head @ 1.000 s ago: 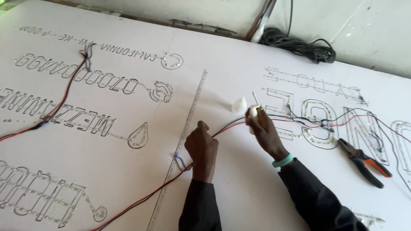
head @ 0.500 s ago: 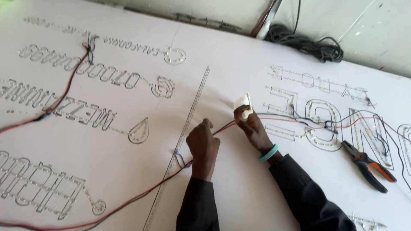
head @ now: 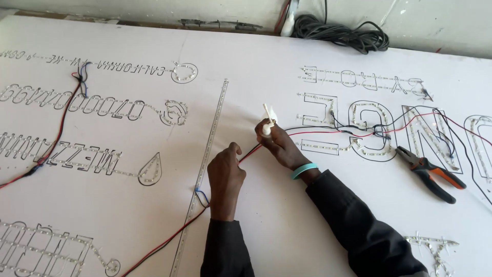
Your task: Connecting electrical wires to LED strips on a sign board and securing them with glue
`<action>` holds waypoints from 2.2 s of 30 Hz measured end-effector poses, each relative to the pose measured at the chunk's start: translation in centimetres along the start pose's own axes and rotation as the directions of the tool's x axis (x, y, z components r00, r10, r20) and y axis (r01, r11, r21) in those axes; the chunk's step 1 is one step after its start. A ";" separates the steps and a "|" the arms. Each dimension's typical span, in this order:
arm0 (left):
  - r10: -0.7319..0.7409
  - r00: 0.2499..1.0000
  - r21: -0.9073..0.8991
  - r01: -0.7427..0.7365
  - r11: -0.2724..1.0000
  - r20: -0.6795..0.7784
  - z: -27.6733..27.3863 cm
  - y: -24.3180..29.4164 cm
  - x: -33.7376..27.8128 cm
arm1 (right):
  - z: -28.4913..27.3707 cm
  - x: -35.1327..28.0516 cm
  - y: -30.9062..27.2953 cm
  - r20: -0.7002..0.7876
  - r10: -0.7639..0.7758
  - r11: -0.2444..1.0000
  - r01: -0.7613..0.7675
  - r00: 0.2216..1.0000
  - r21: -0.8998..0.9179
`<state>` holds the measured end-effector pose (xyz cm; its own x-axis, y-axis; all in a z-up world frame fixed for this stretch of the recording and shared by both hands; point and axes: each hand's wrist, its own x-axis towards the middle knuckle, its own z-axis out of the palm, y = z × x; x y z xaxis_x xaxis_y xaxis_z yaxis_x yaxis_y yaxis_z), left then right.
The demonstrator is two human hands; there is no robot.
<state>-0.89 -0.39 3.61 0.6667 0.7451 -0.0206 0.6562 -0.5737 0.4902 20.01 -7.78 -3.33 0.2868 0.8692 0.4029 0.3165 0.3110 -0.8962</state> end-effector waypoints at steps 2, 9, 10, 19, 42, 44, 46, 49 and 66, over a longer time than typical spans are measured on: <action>0.016 0.999 -0.033 -0.014 0.999 0.039 -0.7 0.3 -0.2 | 0.0 0.3 1.3 0.024 0.001 0.997 0.000 1.000 -0.075; -0.010 0.998 -0.026 0.011 1.000 0.060 -0.1 0.1 0.6 | 0.0 0.8 -0.8 0.033 -0.017 0.997 0.020 0.999 -0.077; -0.029 0.998 -0.047 0.031 0.998 0.058 -0.1 0.1 0.5 | 0.1 0.7 -1.2 0.033 -0.027 0.996 0.030 0.999 -0.085; -0.349 0.937 -0.293 0.328 0.898 -0.023 1.0 -1.4 0.0 | 0.3 0.4 0.5 0.035 -0.080 0.993 0.083 0.996 -0.086; -0.208 0.978 -0.094 0.206 0.974 -0.005 -0.4 -0.2 -0.4 | 0.4 0.4 1.3 0.050 -0.040 0.998 0.043 0.998 -0.056; -0.226 0.974 -0.142 0.221 0.965 -0.022 0.1 -0.8 0.2 | 0.2 0.4 0.9 0.023 -0.024 0.990 0.027 0.999 -0.135; -0.238 0.971 -0.163 0.235 0.958 -0.001 0.4 -1.4 0.2 | 0.7 0.2 -0.8 0.014 -0.037 0.981 0.039 0.999 -0.188; -0.270 0.963 -0.198 0.267 0.943 0.011 0.5 -2.0 0.4 | 1.0 -0.5 -2.8 0.012 -0.015 0.976 0.017 1.000 -0.215; 0.090 0.972 -0.415 -0.176 0.893 -0.219 7.5 2.6 1.6 | -34.6 -34.3 -9.7 -0.889 -0.196 0.458 -0.763 0.413 -0.456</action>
<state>4.54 -3.19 -1.67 0.6292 0.7468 0.2152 0.3218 -0.5023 0.8025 38.43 -53.90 -2.00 0.8604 -0.0437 0.5077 0.3382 -0.6963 -0.6331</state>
